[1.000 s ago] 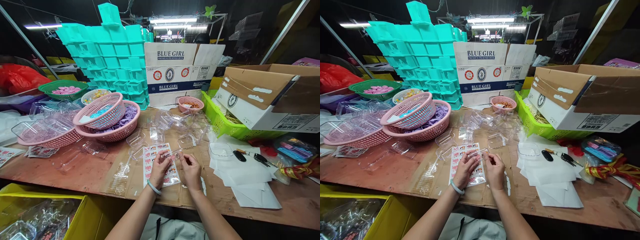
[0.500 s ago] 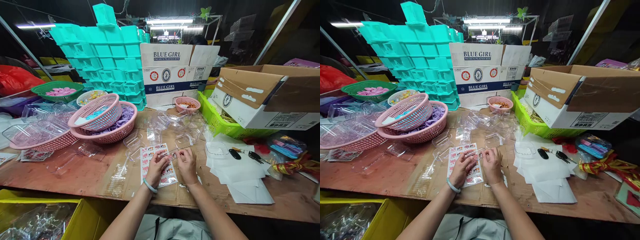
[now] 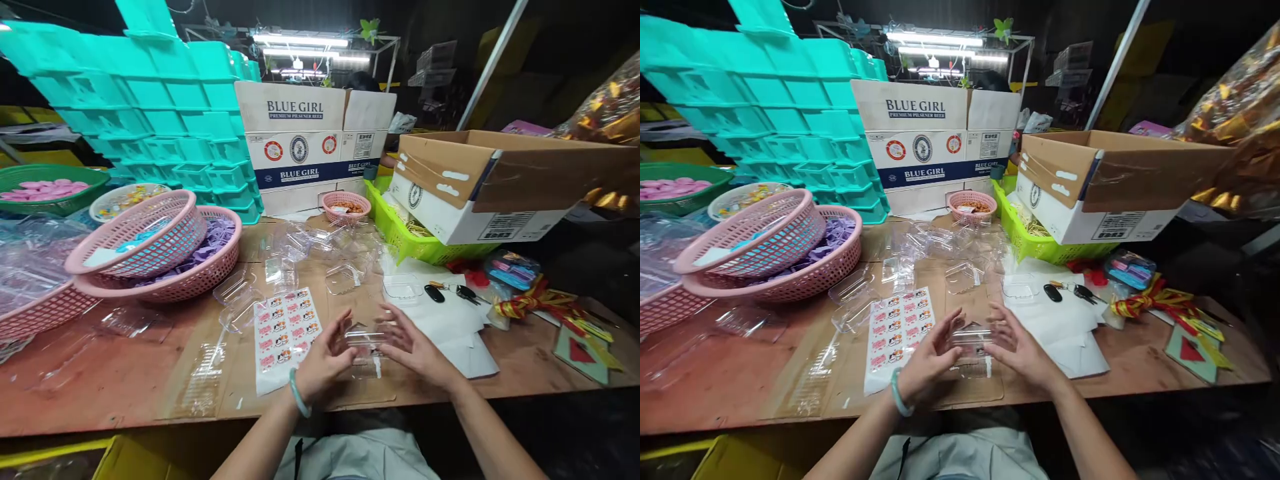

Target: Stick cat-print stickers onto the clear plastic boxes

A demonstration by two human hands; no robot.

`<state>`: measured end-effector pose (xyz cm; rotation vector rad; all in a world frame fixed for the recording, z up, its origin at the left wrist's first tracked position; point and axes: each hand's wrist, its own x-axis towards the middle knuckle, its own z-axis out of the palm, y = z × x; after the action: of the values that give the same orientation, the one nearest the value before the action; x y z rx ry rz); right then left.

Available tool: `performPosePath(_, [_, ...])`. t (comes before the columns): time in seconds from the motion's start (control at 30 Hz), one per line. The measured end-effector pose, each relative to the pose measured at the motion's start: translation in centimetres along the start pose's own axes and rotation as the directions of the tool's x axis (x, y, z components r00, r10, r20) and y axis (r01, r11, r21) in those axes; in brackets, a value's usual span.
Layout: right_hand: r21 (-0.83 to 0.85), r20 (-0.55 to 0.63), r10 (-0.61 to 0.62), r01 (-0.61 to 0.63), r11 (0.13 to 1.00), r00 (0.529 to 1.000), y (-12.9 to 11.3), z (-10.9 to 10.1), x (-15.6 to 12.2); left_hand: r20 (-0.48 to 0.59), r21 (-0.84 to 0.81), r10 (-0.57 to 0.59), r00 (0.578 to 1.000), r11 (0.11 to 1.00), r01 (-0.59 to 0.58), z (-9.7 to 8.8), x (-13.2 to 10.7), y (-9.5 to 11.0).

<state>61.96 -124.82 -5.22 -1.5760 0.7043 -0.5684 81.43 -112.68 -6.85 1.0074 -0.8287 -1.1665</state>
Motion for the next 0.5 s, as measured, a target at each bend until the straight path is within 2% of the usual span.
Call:
performPosePath(0.07, [-0.28, -0.16, -0.135, 0.086, 0.956, 0.978, 1.8, -2.0, 0.1, -0.107, 0.182, 0.12, 0.987, 0.978, -0.1, 0.4, -0.8, -0.2])
performPosePath(0.1, [-0.425, -0.215, -0.22, 0.112, 0.898, 0.951, 2.5, -2.6, 0.3, -0.16, 0.278, 0.184, 0.97, 0.951, -0.135, 0.2, -1.4, -0.2])
performPosePath(0.17, [-0.658, -0.245, -0.4, 0.152, 0.737, 0.883, 3.1, -2.3, 0.7, -0.253, 0.439, 0.284, 0.925, 0.886, -0.152, -1.1, -2.9, 0.0])
performPosePath(0.2, [-0.734, -0.207, -0.481, 0.19, 0.652, 0.852, 3.0, -1.2, 0.8, -0.307, 0.506, 0.327, 0.894, 0.851, -0.138, -2.2, -3.7, 0.2])
performPosePath(0.27, [-0.808, -0.033, -0.578, 0.319, 0.496, 0.815, 2.3, 2.8, 0.6, -0.423, 0.615, 0.397, 0.814, 0.786, -0.064, -4.7, -5.5, 0.7])
performPosePath(0.3, [-0.801, 0.115, -0.573, 0.417, 0.429, 0.811, 1.9, 5.4, 0.3, -0.487, 0.634, 0.415, 0.769, 0.773, -0.016, -6.0, -6.3, 1.0])
performPosePath(0.33, [-0.779, 0.267, -0.521, 0.5, 0.378, 0.811, 1.6, 8.3, -0.1, -0.55, 0.619, 0.411, 0.727, 0.785, 0.025, -7.2, -7.2, 1.3])
performPosePath(0.4, [-0.72, 0.431, -0.461, 0.603, 0.343, 0.776, 1.8, 13.7, -1.0, -0.661, 0.514, 0.332, 0.673, 0.853, 0.084, -9.0, -9.2, 2.0])
performPosePath(0.43, [-0.694, 0.46, -0.482, 0.641, 0.329, 0.746, 2.2, 15.9, -1.3, -0.689, 0.455, 0.267, 0.674, 0.883, 0.115, -9.6, -10.3, 2.3])
performPosePath(0.5, [-0.645, 0.478, -0.559, 0.702, 0.3, 0.678, 3.3, 18.7, -1.9, -0.692, 0.37, 0.107, 0.714, 0.902, 0.223, -9.9, -12.6, 2.6])
